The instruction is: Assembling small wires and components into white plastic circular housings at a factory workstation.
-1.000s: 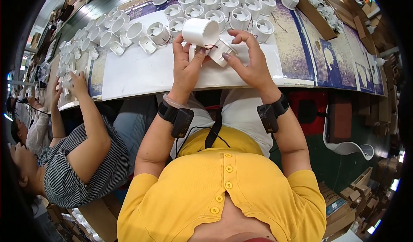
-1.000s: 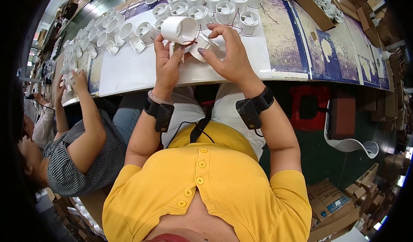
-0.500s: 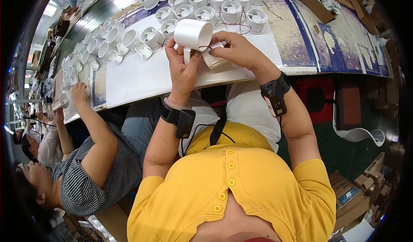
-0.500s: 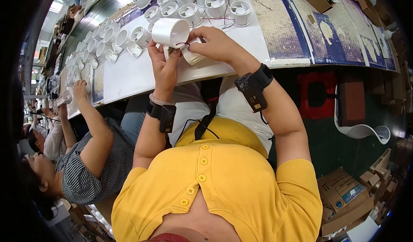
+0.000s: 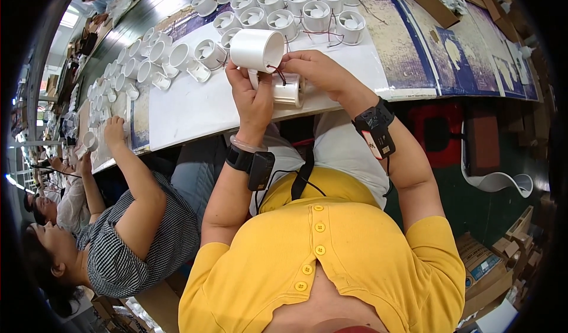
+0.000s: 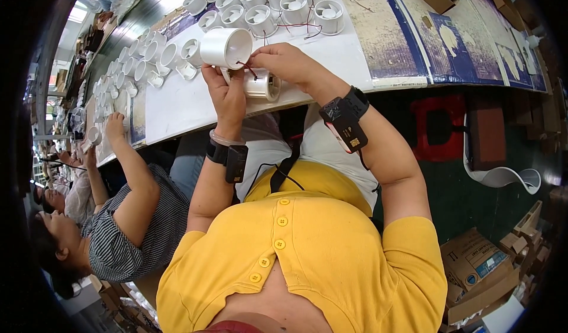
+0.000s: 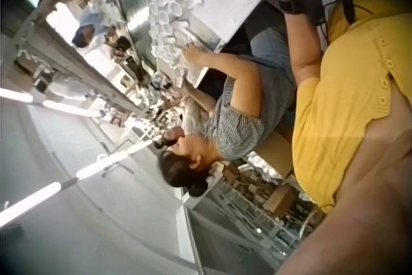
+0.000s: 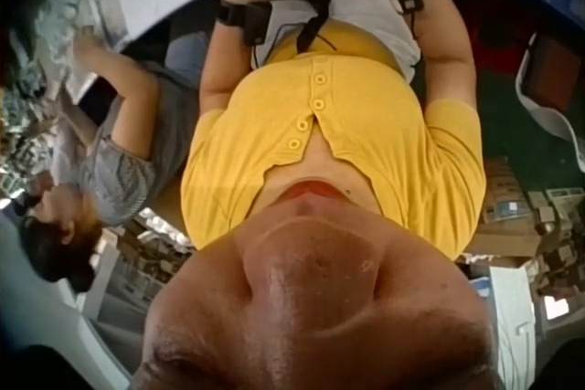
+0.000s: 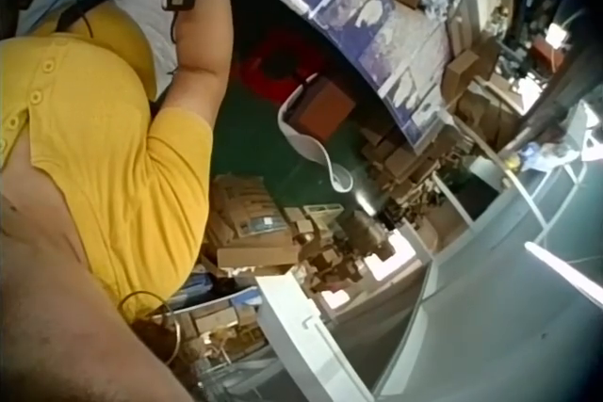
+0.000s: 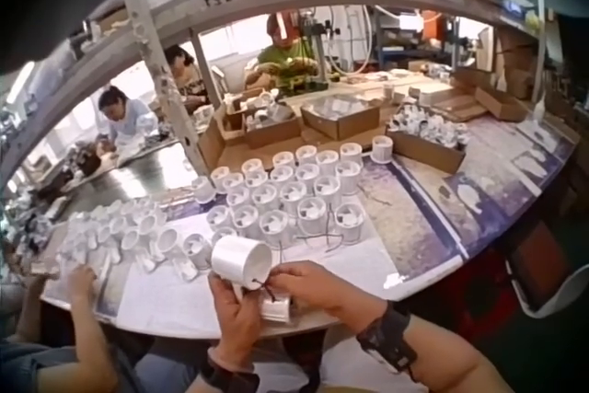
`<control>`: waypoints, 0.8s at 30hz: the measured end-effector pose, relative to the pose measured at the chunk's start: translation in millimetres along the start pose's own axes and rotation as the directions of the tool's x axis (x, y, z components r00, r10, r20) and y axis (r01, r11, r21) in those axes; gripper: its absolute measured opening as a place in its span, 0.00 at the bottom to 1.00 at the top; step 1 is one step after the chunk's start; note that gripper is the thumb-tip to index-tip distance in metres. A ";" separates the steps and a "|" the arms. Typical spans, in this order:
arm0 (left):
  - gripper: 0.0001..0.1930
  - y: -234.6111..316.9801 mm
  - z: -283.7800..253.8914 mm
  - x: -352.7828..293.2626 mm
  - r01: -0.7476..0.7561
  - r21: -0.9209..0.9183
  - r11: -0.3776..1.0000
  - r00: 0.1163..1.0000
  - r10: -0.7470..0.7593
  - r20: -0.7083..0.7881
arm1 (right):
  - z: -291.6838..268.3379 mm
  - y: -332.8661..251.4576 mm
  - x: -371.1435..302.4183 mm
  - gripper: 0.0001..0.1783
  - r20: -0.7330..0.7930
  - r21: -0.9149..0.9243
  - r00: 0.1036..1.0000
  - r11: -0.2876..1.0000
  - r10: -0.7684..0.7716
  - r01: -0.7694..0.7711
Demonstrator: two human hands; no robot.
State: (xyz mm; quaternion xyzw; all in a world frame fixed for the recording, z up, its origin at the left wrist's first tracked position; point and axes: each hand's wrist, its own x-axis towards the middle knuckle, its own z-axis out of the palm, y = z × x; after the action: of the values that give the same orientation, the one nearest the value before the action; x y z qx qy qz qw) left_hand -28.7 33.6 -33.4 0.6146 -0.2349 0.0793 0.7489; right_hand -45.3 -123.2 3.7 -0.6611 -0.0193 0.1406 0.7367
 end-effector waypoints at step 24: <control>0.20 -6.0 -0.2 3.5 0.027 0.155 0.988 0.994 -0.011 -0.105 | -7.5 10.8 8.6 0.13 0.048 -0.001 0.996 0.997 -0.074 0.074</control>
State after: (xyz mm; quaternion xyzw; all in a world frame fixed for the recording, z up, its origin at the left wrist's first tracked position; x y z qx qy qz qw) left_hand -23.1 31.8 -37.1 0.6685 -0.1830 0.1221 0.7104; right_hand -37.4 -127.5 -9.2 -0.6574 -0.0619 0.1290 0.7398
